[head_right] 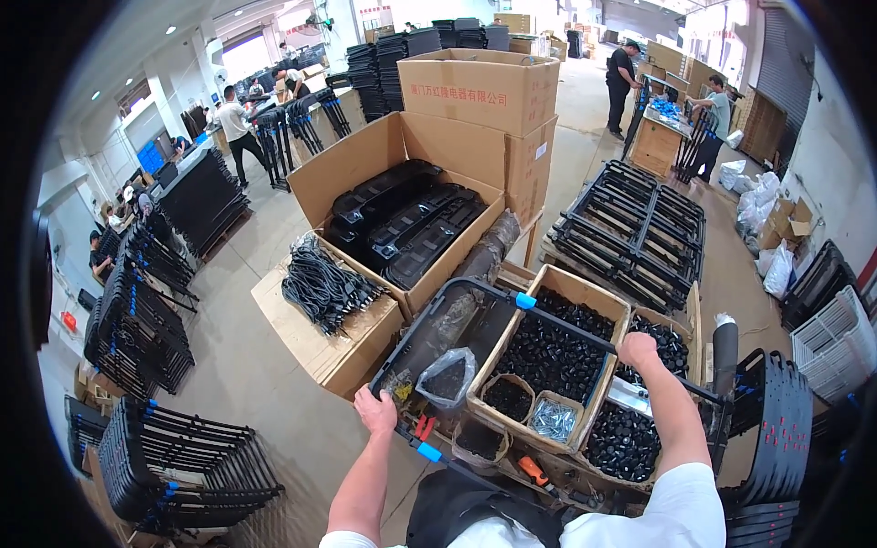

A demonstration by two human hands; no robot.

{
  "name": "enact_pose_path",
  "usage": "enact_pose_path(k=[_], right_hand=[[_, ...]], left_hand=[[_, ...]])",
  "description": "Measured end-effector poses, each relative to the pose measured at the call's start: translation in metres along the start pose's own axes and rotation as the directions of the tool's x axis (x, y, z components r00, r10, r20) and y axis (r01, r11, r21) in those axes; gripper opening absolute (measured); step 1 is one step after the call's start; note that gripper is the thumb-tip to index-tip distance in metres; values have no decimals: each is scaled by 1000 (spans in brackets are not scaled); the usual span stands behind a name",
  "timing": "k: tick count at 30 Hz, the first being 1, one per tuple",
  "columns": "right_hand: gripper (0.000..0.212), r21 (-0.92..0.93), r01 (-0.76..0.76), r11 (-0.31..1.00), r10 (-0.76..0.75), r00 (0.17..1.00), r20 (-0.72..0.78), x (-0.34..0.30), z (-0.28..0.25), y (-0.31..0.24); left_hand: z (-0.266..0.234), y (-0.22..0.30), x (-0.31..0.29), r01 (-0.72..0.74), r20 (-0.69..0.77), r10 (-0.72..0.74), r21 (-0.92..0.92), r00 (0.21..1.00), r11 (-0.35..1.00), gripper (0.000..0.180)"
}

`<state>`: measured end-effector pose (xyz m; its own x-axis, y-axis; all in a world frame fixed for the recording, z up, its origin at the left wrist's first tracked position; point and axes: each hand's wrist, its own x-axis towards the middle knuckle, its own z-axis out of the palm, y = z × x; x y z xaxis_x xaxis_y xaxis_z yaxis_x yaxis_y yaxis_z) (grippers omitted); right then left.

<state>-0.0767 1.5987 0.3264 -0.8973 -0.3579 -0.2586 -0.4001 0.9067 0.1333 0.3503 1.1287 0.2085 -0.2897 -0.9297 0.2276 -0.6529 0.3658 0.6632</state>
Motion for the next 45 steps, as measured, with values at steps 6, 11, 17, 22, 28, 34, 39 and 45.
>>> enact_pose_path(k=[6,11,17,22,28,34,39,45], right_hand=[[52,-155,-54,986,51,998,-26,-14,-24,-15],[34,-91,-71,993,71,997,-7,6,-12,-6],[41,-151,7,988,16,988,152,-7,-38,-14],[55,-156,106,982,-87,988,128,-1,-24,1],[56,-109,-8,994,37,964,264,-4,-44,-10],[47,293,-235,927,125,929,349,16,16,22],[52,102,-106,989,99,992,75,5,-1,19],[44,-66,190,980,-187,981,41,3,-8,15]], left_hand=[[2,-3,0,0,-12,0,7,1000,1000,48],[2,0,1,-13,-17,13,5,1000,1000,47],[3,-1,-1,-17,-35,18,20,999,1000,47],[-2,2,2,1,0,-1,-17,1000,1000,46],[6,-9,-2,5,-53,-6,-5,999,1000,46],[4,-3,-4,-13,-31,13,-11,999,1000,47],[4,-4,-4,-30,-52,31,27,998,999,45],[4,-5,6,-52,-32,54,49,998,997,47]])
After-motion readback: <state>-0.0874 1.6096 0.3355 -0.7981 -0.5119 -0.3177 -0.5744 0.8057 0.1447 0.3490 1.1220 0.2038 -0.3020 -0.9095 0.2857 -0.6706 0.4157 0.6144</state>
